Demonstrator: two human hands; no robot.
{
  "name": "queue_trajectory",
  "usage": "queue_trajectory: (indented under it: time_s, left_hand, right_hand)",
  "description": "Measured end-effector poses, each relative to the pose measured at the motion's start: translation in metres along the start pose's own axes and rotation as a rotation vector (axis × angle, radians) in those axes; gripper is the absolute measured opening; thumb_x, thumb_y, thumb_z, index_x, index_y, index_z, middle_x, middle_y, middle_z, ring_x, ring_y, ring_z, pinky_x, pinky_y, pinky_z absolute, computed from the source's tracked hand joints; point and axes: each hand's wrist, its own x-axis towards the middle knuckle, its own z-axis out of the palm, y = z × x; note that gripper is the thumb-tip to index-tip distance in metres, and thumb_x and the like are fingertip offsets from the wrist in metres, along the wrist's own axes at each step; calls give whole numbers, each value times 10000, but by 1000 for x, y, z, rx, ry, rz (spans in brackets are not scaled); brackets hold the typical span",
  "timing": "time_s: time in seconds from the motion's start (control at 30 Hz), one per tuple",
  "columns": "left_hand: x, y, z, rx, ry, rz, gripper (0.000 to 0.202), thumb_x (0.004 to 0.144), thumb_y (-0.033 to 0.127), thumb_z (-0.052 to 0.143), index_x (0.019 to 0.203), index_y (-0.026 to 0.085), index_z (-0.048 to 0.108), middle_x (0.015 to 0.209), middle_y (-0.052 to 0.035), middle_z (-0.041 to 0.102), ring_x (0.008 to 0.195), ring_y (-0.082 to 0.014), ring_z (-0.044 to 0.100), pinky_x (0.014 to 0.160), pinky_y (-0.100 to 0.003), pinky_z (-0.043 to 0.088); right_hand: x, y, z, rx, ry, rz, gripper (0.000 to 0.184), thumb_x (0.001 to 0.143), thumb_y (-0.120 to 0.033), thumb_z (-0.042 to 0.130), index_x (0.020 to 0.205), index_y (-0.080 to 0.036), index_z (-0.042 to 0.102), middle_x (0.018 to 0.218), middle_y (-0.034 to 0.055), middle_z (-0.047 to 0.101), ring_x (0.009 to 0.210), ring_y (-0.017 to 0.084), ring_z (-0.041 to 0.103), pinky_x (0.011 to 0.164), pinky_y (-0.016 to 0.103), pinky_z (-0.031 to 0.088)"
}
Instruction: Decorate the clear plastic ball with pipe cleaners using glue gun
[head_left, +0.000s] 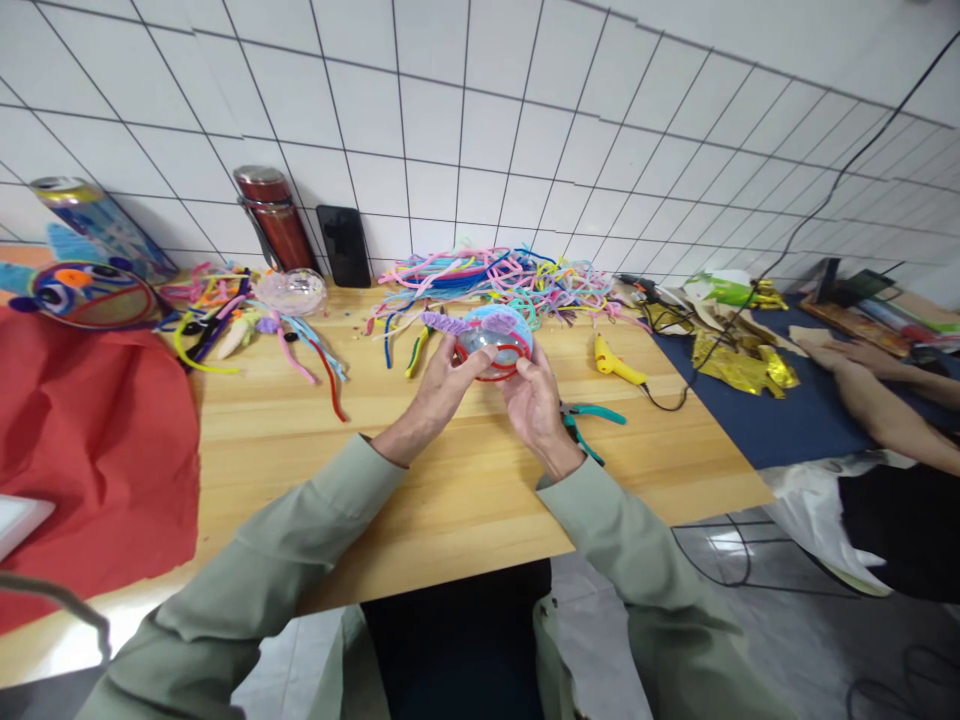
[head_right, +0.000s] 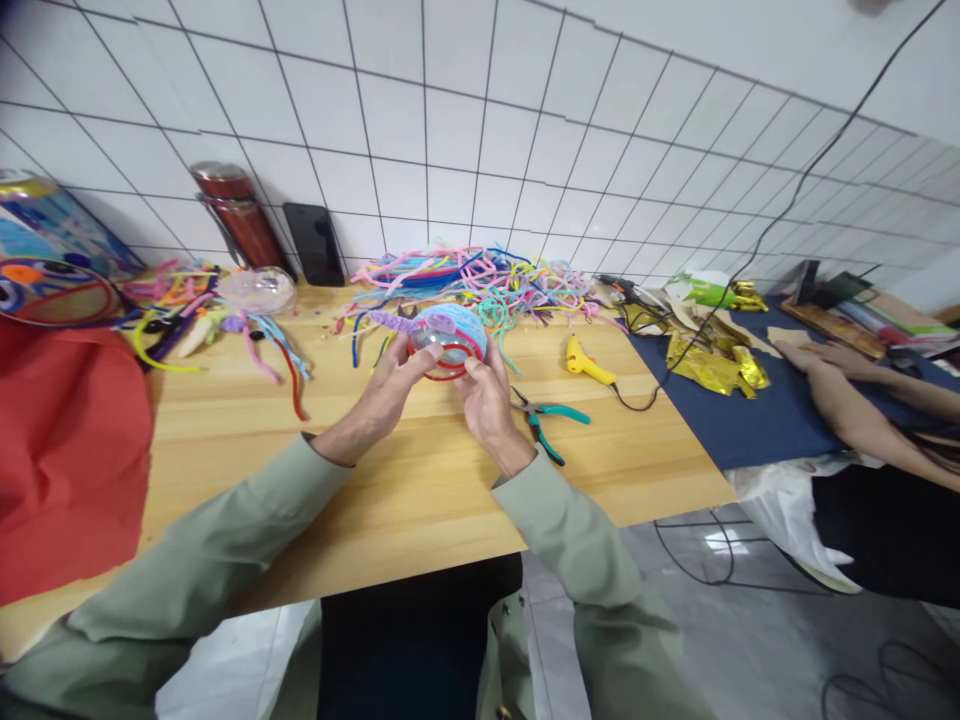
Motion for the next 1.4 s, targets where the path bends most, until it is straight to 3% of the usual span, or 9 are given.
queue_trajectory:
  time_s: [0.13,0.27,0.5,0.6,0.73,0.9,1.1,1.27,1.4]
  left_hand:
    - [-1,0,-1,105,-4,43,360,917,570,894,1027,270,729,1025,-45,723,1100,-319,677,1105,-495,521]
    - [1,-2,-1,67,25,39,414,910,584,890,1128,262,748,1136,-60,782,1170,-323,707,1140,-484,533]
    - [7,-15,0,-134,20,-59,574,826,644,959,1205,270,743,1269,-71,813,1220,-311,764,1098,-459,614]
    - [8,-15,-1,-213,-23,-107,636,793,656,981,1245,272,751,1307,-72,825,1220,-307,783,1046,-448,653]
    - [12,-13,-2,-247,-36,-166,669,786,681,965,1243,237,759,1306,-105,846,1228,-323,806,1023,-470,675]
    - [13,-13,-3,-303,-45,-243,628,812,666,934,1241,233,783,1280,-122,870,1268,-367,822,1014,-511,711]
    - [10,-12,0,-299,-69,-255,575,829,651,911,1206,230,808,1246,-112,884,1246,-367,830,993,-499,721]
    - [8,-11,1,-268,-39,-235,640,801,676,932,1221,220,774,1250,-97,869,1206,-327,821,985,-452,691]
    - [5,-10,1,-177,2,-213,636,811,674,933,1242,255,725,1254,-71,849,1211,-332,808,1000,-457,652]
  right_hand:
    - [0,1,0,9,9,2,520,847,-441,877,1336,-378,712,1186,-30,854,1133,250,787,1049,453,675]
    - [0,1,0,-23,7,31,396,878,-458,872,1236,-367,729,1207,-36,851,1106,234,787,979,409,685]
    - [2,-1,0,-82,37,-4,298,840,-433,909,1091,-334,782,1196,-30,854,1165,237,752,1139,431,632]
    - [2,-1,-1,-103,31,-15,317,846,-451,926,1111,-343,789,1219,-28,856,1191,246,748,1171,451,623]
    - [4,0,-4,-129,16,-28,414,888,-587,927,1202,-356,789,1320,2,851,1304,284,741,1230,522,607]
    - [0,-4,-8,-232,87,-207,534,930,-601,916,1388,-377,755,1575,44,746,1564,311,632,1389,587,469]
    - [-9,-23,-8,-425,-3,-371,484,982,-540,893,1424,-388,764,1680,51,639,1672,329,525,1456,608,398]
    - [-11,-35,-5,-589,-58,-412,561,861,-406,998,1386,-384,800,1702,64,619,1762,392,408,1516,666,255]
    - [-10,-34,-3,-669,-139,-393,560,840,-410,1011,1362,-398,808,1740,47,609,1792,413,348,1520,706,205]
